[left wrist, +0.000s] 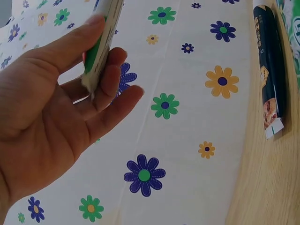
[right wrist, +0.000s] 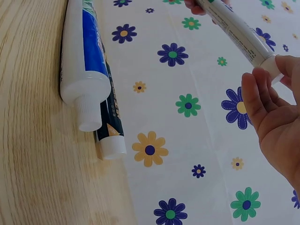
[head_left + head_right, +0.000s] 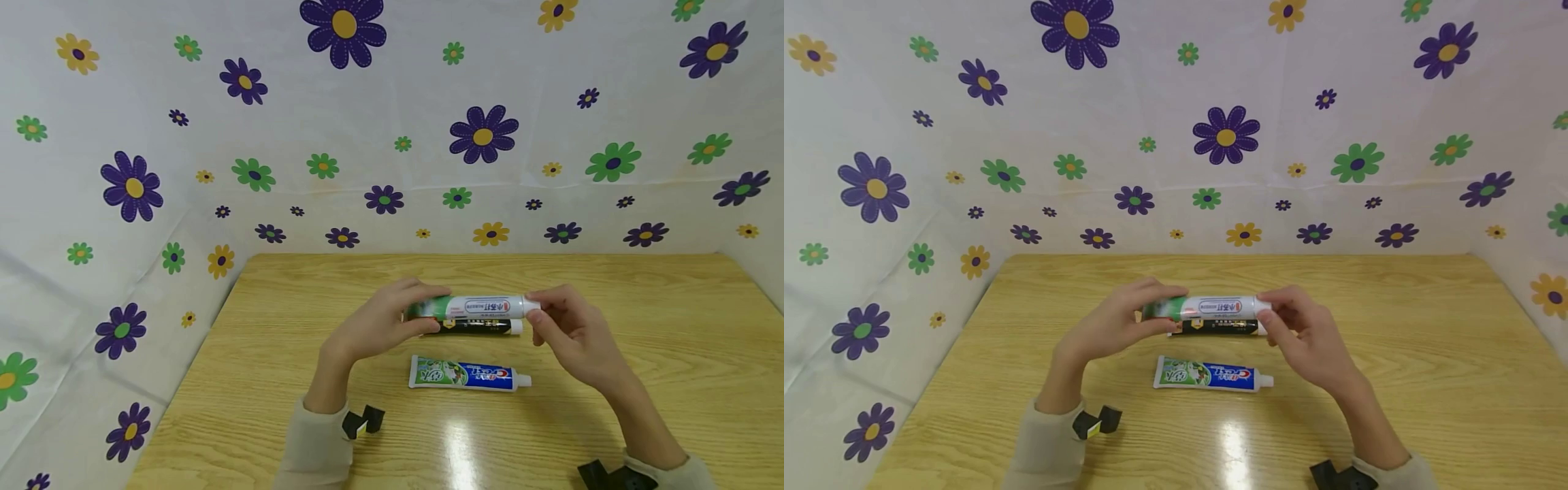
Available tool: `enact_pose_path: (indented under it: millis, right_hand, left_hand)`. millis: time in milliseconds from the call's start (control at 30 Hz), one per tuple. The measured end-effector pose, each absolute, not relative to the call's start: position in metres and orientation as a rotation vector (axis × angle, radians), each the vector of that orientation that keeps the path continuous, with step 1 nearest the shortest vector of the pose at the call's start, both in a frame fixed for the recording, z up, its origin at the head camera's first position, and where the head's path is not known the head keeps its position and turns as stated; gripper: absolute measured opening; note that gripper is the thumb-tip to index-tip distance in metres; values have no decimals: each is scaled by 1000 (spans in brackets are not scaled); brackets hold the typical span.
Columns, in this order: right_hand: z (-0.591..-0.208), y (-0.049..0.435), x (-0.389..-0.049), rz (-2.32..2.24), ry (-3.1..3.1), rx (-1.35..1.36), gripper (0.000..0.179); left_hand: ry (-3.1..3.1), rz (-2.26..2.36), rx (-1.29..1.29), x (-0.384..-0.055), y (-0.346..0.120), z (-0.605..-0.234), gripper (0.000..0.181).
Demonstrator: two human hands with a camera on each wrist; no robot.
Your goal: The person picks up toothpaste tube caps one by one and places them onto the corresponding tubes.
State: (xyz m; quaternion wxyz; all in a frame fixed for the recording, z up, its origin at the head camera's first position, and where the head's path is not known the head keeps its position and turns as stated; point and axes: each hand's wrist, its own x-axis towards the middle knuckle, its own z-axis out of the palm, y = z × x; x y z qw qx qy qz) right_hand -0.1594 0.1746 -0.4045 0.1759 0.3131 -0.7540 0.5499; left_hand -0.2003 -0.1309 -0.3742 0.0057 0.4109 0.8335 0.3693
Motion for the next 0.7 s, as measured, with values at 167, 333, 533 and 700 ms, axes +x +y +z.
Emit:
enact_pose_path:
  millis: [167,333,533,700]
  right_hand:
    - [-405,174,-160,1583,-2115,854,33]
    - [-407,172,-161,1610,-2098,816,29]
    - [-408,169,-162,1710,-2040,766,24]
    - [-409,167,-162,1898,-1930,700,18]
  left_hand:
    - [2520,1237,1229,-203,-136,-376,46]
    - [2538,1237,1256,-203,-133,-375,46]
    - [2584,1259,1321,-202,-129,-374,45]
    - [2611,1292,1373,-201,-125,-374,42]
